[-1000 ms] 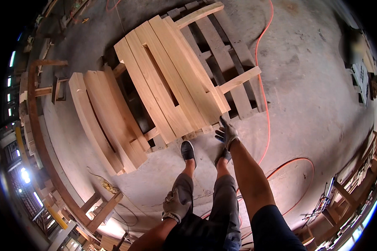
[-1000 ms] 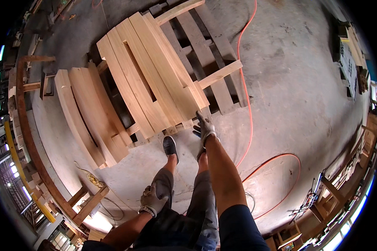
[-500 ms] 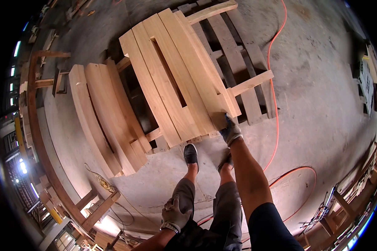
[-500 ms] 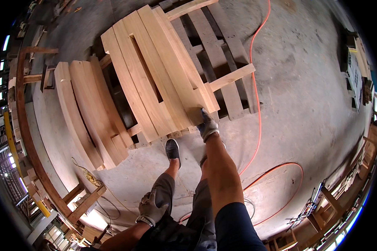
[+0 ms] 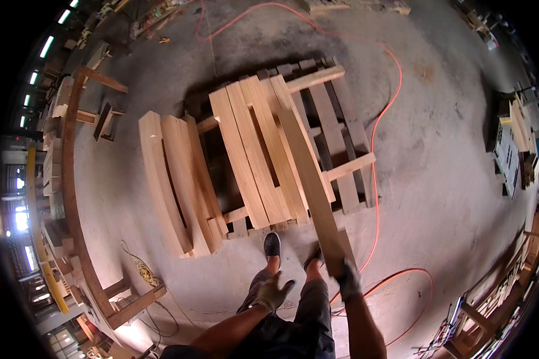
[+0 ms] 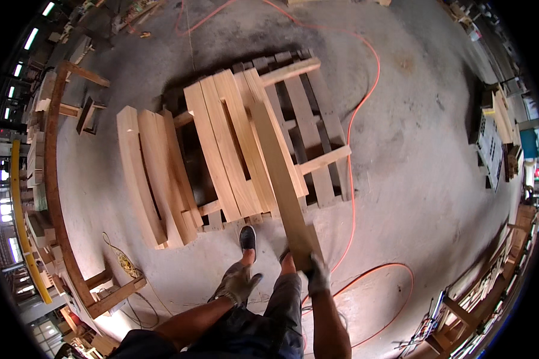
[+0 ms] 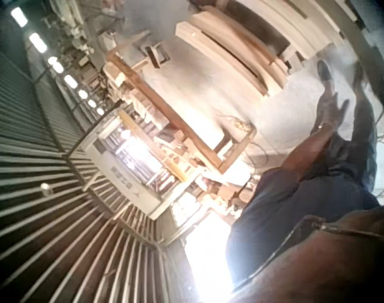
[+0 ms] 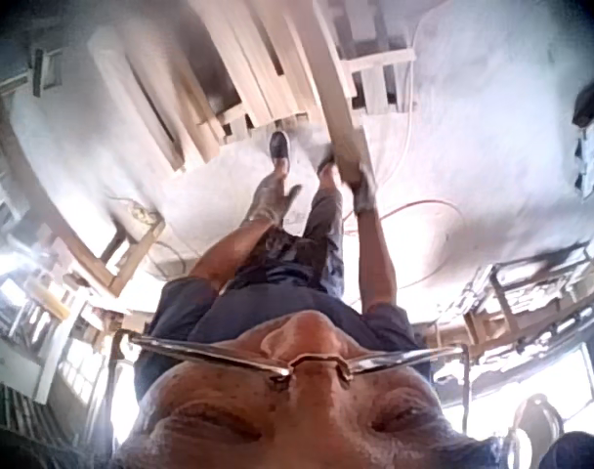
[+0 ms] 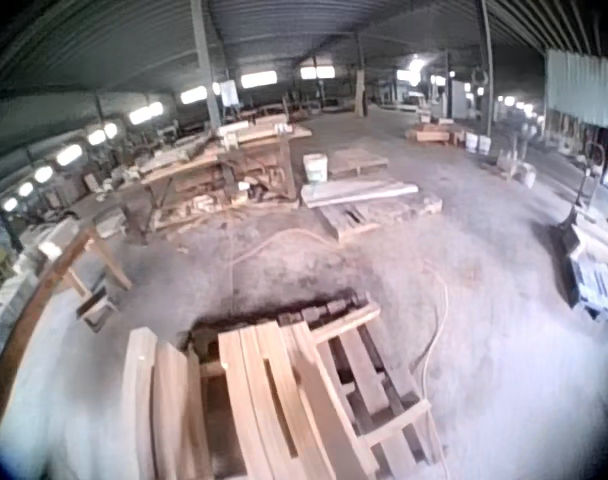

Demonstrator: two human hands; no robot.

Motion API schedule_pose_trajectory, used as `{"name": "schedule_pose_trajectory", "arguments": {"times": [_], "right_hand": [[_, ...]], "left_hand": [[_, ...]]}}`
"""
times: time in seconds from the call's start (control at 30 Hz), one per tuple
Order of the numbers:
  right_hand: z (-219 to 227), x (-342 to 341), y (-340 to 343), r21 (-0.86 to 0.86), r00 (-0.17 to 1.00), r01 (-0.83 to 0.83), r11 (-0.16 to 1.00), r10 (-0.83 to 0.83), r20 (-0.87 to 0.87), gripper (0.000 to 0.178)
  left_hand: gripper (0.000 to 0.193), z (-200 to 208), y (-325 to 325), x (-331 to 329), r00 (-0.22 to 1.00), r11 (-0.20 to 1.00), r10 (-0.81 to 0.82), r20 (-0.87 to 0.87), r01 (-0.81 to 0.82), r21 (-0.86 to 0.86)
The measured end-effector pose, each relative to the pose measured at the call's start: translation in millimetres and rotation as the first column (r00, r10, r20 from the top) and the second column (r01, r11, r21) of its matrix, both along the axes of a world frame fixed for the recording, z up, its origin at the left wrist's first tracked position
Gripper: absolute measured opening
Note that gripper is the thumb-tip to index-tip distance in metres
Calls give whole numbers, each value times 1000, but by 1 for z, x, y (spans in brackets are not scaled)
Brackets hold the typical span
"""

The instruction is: The person moves wooden planks from a workbench to a pallet on the floor, then uses a hammer to tap and align planks on a large curved wooden structure clamped to a workbench.

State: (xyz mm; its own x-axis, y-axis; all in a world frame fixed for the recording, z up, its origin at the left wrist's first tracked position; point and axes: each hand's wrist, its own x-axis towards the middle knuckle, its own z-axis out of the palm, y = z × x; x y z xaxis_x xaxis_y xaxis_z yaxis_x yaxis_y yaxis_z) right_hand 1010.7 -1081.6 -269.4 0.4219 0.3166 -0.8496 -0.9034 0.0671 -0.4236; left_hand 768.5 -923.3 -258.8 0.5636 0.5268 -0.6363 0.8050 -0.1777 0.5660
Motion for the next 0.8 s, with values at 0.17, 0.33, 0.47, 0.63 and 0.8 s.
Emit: {"name": "schedule_pose_trajectory", "arguments": {"times": [0.17, 0.33, 0.47, 0.63, 0.8], "right_hand": [[125, -89, -122, -295, 988, 12, 955, -57, -144, 60], [210, -144, -178, -237, 946, 37, 971, -110, -304, 93], [230, -162, -180, -341, 950, 24, 940, -128, -286, 77], [240, -152, -207, -417, 994, -37, 908, -11, -113, 56], [240, -128, -246, -380, 925, -229, 896, 322, 201, 36]], "left_hand": [[67, -15, -14, 121, 686, 235, 665, -294, -566, -790], [60, -15, -34, 148, 686, 205, 679, -263, -520, -829], [67, 10, -34, 143, 800, 309, 565, -203, -433, -847], [44, 65, -21, 125, 731, 269, 681, -42, -304, -914], [38, 146, 40, 72, 622, 74, 783, 23, -56, -996]]}}
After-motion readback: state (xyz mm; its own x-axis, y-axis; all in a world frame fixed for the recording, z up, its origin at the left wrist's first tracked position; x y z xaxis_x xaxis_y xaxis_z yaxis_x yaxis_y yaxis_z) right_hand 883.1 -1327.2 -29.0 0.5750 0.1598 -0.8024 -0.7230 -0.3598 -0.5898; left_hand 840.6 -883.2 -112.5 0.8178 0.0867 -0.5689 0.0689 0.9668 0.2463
